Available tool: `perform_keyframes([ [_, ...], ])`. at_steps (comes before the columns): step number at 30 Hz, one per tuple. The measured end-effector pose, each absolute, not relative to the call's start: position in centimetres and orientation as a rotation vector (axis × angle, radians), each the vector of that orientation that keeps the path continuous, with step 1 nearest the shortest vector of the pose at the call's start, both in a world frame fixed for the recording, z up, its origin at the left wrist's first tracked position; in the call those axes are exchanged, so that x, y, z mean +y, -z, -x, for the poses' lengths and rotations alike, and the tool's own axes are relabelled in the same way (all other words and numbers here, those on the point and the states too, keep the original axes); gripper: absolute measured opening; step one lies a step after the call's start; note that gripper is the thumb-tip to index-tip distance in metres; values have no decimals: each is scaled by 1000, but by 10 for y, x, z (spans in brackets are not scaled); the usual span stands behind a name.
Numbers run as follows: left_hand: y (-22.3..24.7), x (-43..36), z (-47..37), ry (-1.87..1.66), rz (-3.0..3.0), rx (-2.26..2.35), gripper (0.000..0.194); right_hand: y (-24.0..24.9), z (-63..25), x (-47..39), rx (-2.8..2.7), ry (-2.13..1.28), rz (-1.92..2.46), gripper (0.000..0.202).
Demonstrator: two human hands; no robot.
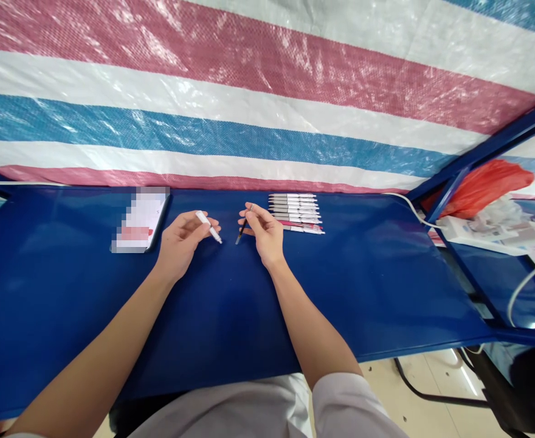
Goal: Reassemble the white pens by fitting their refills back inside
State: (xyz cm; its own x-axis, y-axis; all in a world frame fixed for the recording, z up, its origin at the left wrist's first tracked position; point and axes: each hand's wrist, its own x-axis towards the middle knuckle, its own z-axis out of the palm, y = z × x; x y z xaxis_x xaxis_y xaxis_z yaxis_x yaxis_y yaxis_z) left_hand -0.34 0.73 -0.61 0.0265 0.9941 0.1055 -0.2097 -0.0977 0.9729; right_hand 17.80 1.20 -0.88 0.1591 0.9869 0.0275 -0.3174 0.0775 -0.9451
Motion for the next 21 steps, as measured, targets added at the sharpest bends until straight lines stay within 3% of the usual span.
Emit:
perform_keyframes([
  [13,0,0,0,-1377,-1347,1055,28,2,-176,8,-850,-1175,1035,34],
  [21,6,0,-3,-1396,-1568,1048,11,2,-177,8,-845,-1187,1064,37],
])
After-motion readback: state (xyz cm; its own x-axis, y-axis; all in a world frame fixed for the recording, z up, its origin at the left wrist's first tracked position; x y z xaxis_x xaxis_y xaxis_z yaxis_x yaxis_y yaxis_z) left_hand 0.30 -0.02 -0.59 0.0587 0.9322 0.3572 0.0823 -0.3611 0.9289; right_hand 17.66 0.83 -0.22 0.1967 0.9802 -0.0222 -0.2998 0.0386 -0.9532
